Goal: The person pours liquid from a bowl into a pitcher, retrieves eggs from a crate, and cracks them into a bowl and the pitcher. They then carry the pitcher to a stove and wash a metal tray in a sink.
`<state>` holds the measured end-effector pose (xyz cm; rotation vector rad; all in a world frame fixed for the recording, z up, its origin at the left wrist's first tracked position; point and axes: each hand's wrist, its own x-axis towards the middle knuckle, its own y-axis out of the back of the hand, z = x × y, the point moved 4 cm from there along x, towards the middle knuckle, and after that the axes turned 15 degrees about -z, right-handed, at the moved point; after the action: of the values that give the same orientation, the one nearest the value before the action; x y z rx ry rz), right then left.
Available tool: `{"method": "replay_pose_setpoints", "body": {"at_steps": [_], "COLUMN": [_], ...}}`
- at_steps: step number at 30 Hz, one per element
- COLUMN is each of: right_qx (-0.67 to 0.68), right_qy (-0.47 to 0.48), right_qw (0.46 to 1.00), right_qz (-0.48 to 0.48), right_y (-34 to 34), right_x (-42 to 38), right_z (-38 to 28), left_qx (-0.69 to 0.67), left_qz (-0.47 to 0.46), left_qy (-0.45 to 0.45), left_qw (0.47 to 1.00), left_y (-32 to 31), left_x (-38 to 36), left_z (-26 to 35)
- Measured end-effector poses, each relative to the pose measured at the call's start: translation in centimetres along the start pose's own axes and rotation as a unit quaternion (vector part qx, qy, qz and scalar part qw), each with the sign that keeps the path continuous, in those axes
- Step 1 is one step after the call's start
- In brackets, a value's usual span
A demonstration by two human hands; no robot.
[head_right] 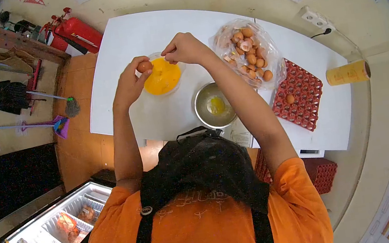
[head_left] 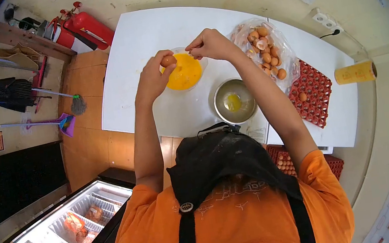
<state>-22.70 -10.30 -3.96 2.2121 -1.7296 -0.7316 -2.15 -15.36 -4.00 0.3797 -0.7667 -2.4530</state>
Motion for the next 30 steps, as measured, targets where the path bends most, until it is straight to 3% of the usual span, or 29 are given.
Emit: {"method": "replay_pose_setpoints", "body": {"at_steps": [1,5,7,11,13,14,16,17,21,24,26,28,30], "right_qx": [-0.009,0.016,0.062,0.141,-0.005,-0.004,-0.053,-0.052,-0.200,-0.188,-0.181,-0.026,-0.005], "right_qy": [-0.003,0.049,-0.016,0.000,-0.072,-0.072,-0.160,-0.163,-0.274,-0.279,-0.263,-0.182,-0.161], "right_qw": [1.000,0.998,0.995,0.980,0.963,0.962,0.921,0.902,0.862,0.874,0.879,0.884,0.869], "right_qz": [0.001,0.033,0.078,0.138,0.260,0.264,0.352,0.398,0.377,0.351,0.355,0.429,0.468], "right_y": [0.0,0.7,1.7,3.8,6.0,6.4,7.8,8.2,8.4,8.7,8.9,8.5,6.8], "right_x": [-0.2,-2.3,-4.1,-8.0,-10.9,-12.1,-15.3,-16.2,-18.3,-19.6,-20.3,-22.0,-23.9], "right_z": [0.1,1.2,2.1,9.2,13.2,14.1,15.8,16.6,20.7,21.9,21.5,20.3,19.2], "left_qx": [0.057,0.072,0.070,0.045,0.022,0.023,-0.148,-0.259,-0.346,-0.350,-0.320,-0.311,-0.278], "left_qz": [0.013,0.028,0.043,0.058,0.044,0.042,0.106,0.109,0.079,0.081,0.143,0.145,0.190], "left_qy": [-0.002,-0.006,-0.017,-0.003,0.037,0.035,-0.045,0.036,0.080,0.038,-0.093,-0.151,-0.277], "left_qw": [0.998,0.997,0.996,0.997,0.998,0.998,0.982,0.959,0.932,0.932,0.932,0.927,0.900], "left_y": [0.4,1.7,2.5,2.7,1.3,0.5,-0.2,-0.9,-2.7,-4.6,-5.9,-7.9,-10.3], "left_x": [-0.2,-0.6,-1.1,-1.4,-1.0,-1.1,-0.7,-1.2,-1.7,-1.3,-0.9,1.0,3.4], "left_z": [0.6,2.5,3.8,3.7,1.4,-0.1,-0.9,-0.9,1.7,4.7,7.3,9.9,13.2]}}
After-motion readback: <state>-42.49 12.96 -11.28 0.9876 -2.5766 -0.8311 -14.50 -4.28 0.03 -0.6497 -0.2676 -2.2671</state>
